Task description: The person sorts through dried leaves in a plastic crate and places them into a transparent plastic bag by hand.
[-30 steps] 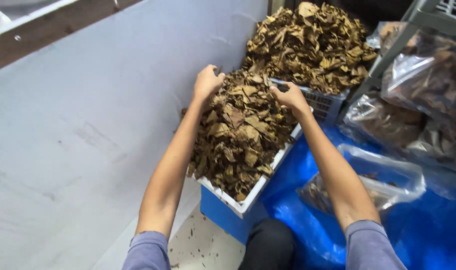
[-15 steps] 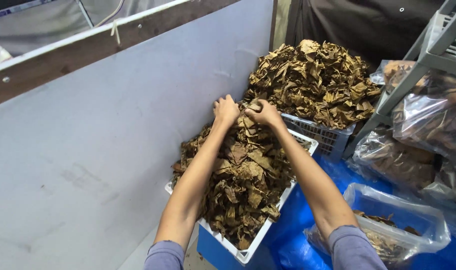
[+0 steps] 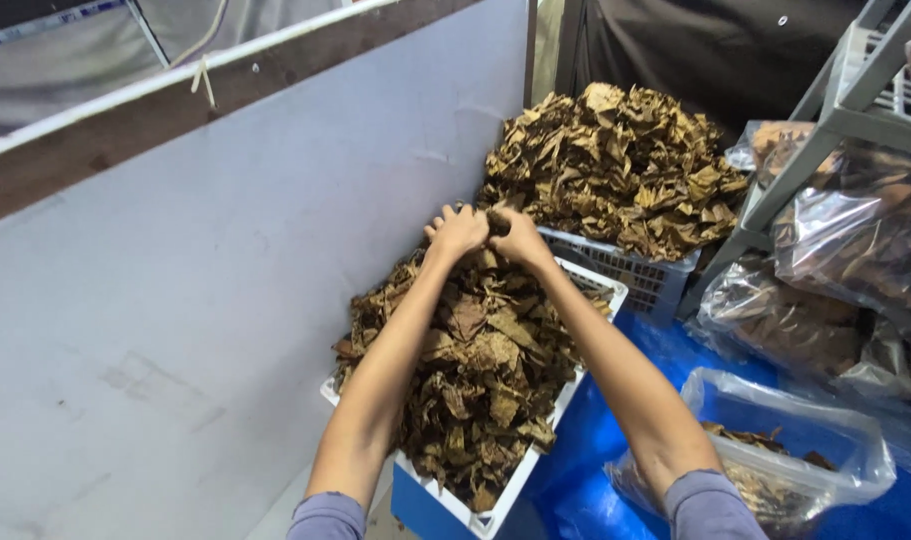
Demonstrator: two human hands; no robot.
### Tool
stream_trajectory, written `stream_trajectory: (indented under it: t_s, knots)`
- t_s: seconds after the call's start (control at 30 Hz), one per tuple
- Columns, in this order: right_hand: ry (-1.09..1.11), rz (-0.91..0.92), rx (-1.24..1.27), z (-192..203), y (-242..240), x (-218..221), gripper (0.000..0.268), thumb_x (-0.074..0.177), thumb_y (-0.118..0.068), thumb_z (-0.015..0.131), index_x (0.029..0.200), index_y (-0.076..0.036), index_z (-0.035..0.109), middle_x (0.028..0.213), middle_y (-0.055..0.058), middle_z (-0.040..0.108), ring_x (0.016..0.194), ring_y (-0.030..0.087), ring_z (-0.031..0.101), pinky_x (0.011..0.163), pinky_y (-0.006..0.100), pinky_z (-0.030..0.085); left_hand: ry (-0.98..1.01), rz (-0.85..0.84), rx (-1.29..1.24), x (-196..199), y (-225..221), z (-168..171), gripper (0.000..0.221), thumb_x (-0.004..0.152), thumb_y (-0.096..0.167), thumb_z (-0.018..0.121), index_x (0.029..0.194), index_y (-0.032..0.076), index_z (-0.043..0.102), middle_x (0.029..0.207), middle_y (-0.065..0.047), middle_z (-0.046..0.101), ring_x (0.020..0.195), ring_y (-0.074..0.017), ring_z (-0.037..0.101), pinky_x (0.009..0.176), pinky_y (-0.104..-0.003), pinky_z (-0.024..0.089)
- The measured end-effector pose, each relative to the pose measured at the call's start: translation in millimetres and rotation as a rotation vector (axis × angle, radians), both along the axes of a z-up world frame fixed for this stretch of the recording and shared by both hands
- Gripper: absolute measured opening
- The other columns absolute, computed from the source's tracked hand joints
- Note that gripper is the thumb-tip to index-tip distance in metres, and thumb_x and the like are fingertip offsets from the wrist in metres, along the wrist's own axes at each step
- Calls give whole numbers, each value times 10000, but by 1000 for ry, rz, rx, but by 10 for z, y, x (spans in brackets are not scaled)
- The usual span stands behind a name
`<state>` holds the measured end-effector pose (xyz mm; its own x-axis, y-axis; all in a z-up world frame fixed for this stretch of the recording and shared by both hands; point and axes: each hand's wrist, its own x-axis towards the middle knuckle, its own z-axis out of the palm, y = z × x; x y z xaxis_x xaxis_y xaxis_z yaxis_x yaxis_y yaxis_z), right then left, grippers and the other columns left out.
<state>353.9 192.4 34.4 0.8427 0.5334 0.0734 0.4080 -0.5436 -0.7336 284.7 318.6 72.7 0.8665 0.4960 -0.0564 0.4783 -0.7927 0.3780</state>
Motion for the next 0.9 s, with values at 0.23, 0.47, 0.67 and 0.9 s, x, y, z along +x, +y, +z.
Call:
stream_trajectory:
  t_s: [0.23, 0.47, 0.67, 0.9]
  knots:
    - [-156, 104, 217, 294, -307, -206, 571, 769, -1, 659, 1292, -232, 678, 1167, 207, 693, 1146, 409, 659, 1003, 516, 531, -225, -7, -304, -566, -399, 467, 809, 995, 689, 142, 1430, 89, 468, 1513, -255, 398, 1444, -452, 379, 1211, -600, 197]
    - [-270, 160, 172, 749, -243, -537, 575, 807, -89, 668, 1356, -259, 634, 1198, 205, 605, 1169, 433, 624, 1032, 536, 496, -617, 128, -609, -1134, -807, 899, 500, 1007, 536, 342, 1330, 153, 337, 1189, -214, 723, 1255, -457, 602, 1071, -582, 421]
    - [-206, 246, 203, 1000, -199, -831, 554, 789, -155, 717, 1321, -296, 660, 1182, 207, 640, 1169, 419, 636, 1005, 488, 521, -750, 303, -746, -787, -428, 568, 694, 946, 516, 429, 1522, 130, 452, 1505, -211, 539, 1422, -393, 474, 1199, -482, 354]
    - [-241, 281, 170, 1232, -228, -1191, 530, 788, -139, 724, 1309, -226, 675, 1150, 269, 661, 1145, 461, 638, 976, 525, 528, -775, 482, -829, -1274, -737, 940, 662, 864, 536, 460, 1330, 105, 646, 1342, -183, 668, 1326, -370, 572, 1157, -461, 425]
